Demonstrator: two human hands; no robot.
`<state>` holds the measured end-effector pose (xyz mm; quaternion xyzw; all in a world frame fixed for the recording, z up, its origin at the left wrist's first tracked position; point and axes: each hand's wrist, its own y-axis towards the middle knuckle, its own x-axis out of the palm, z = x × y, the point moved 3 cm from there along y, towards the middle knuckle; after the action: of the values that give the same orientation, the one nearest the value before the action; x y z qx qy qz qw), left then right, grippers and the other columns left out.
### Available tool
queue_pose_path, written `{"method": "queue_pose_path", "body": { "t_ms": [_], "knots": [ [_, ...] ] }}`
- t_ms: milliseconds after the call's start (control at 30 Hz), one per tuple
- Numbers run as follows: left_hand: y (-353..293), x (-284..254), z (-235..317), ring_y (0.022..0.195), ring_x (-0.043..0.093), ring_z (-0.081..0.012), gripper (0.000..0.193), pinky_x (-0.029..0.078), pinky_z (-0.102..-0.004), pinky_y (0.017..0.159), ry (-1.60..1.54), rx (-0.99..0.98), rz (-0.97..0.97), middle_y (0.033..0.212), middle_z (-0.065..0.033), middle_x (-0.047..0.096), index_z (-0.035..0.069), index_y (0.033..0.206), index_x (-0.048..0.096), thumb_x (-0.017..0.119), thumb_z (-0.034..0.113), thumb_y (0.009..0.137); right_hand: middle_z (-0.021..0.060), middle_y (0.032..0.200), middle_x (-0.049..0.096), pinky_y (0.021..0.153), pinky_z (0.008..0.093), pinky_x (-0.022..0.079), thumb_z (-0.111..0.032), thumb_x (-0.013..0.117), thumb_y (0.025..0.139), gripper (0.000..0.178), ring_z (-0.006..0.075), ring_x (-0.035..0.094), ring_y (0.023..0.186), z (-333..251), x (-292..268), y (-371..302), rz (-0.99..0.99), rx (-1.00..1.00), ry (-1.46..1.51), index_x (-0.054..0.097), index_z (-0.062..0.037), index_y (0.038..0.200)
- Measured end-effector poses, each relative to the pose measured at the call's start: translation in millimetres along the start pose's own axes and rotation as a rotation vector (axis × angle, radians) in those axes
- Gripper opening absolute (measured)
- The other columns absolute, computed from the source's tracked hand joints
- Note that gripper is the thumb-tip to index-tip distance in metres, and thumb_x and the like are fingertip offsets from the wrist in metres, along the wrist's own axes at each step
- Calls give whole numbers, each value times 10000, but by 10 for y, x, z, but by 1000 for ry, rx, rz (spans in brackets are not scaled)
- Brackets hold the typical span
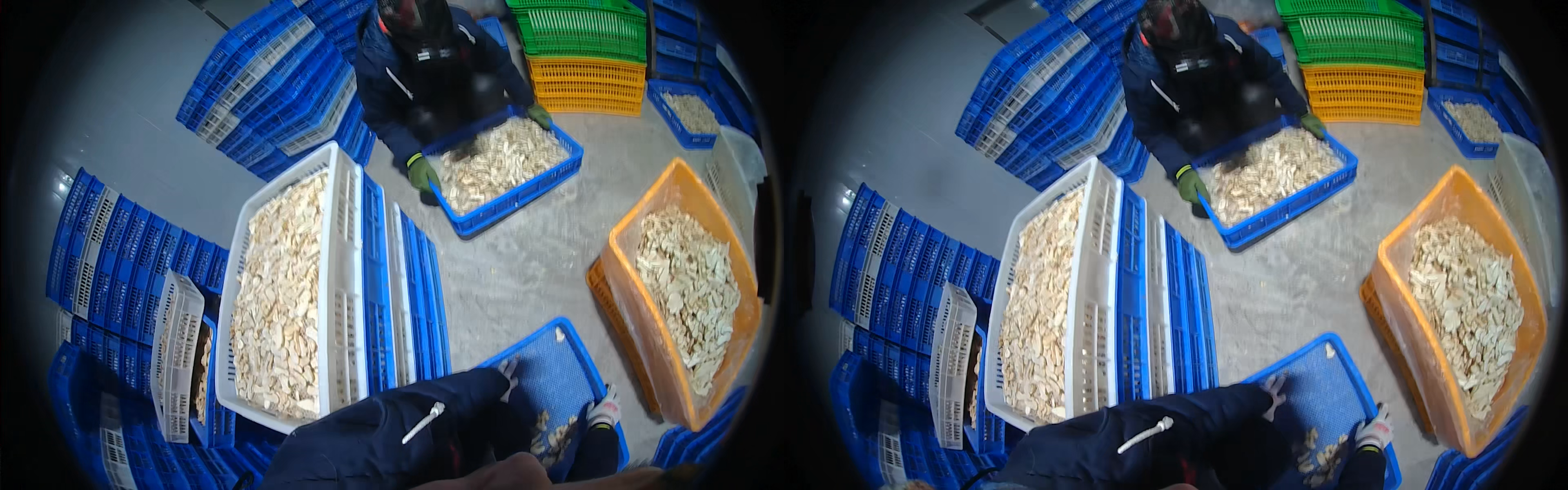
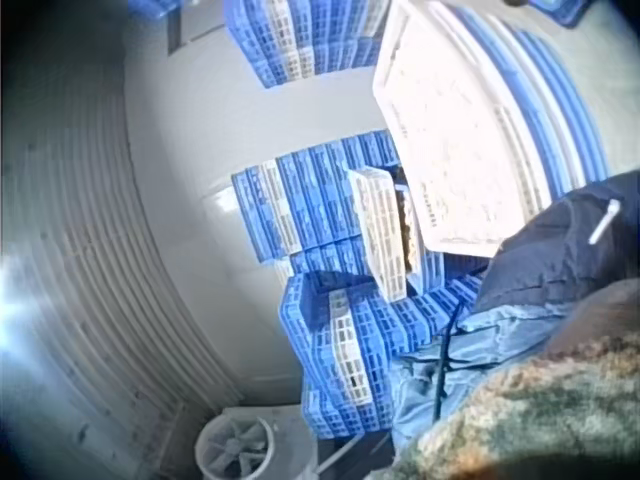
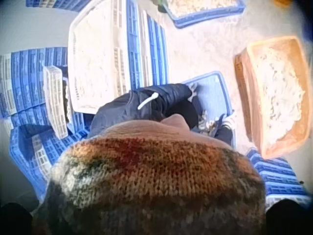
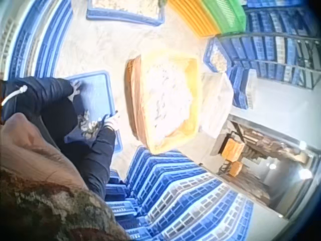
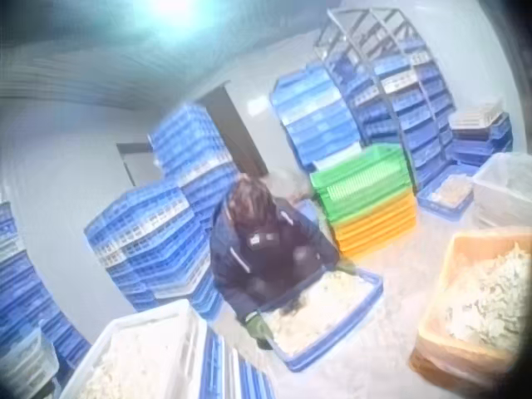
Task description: The person sorts mushroom slices from one storage crate to another, checking individual slices by hand and organizing the stacked bins within a cold storage room.
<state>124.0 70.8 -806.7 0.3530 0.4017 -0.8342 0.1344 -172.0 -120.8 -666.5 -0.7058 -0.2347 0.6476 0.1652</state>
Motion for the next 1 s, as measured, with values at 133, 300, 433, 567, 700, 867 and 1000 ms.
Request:
{"method": "queue_pose_path", "body": {
  "t_ms": [133,300,433,567,700,867,1000],
  "knots": [
    [173,-13,225,1482,-25,-417,844,132,-527,1192,94,-125,-376,1614,-154,-131,291,1530,264,684,409,808,159,1293,487,968,449,457,-252,741,747,829,344,538,1167,43,-79,-30,-15,149,-115,310,-175,1450],
    [-30,-197,67,1478,-45,-423,924,162,-526,1186,540,32,-526,1603,-182,-149,210,1541,237,725,404,781,167,1319,490,993,445,438,-260,744,745,854,336,526,1193,-110,70,-66,-21,77,-67,297,-158,1466],
    [-288,-688,1120,1480,-6,-422,913,172,-513,1187,750,315,-749,1605,-194,-122,182,1544,224,701,408,800,187,1294,509,983,439,448,-275,733,762,823,344,549,1163,250,-226,-118,23,155,-31,312,-183,1462],
    [-233,-540,351,1476,-3,-440,840,111,-487,1199,483,248,-366,1603,-228,-67,218,1535,261,632,352,793,200,1208,610,952,445,475,-327,721,790,723,349,587,1134,-185,-286,-111,29,-5,-15,386,-184,1414],
    [-251,-778,745,1469,27,-466,885,140,-497,1190,856,314,-626,1594,-253,-83,247,1526,293,687,467,765,198,1286,565,1014,433,441,-296,742,760,633,365,548,1178,35,-296,3,-37,-185,186,506,-112,1318],
    [-336,-765,972,1403,267,-464,634,310,-479,1130,894,414,-519,1554,-285,154,190,1401,494,610,445,833,173,1342,531,1066,405,397,-282,750,745,677,337,514,1233,506,-203,-201,43,-120,173,486,-67,1331],
    [-127,-831,1457,1309,457,-358,468,401,-436,1068,558,502,-374,1399,-257,468,56,1258,582,528,343,893,166,1374,510,1053,425,406,-318,766,743,755,341,519,1233,497,-38,-219,118,-82,50,428,-75,1373]
  ]
}}
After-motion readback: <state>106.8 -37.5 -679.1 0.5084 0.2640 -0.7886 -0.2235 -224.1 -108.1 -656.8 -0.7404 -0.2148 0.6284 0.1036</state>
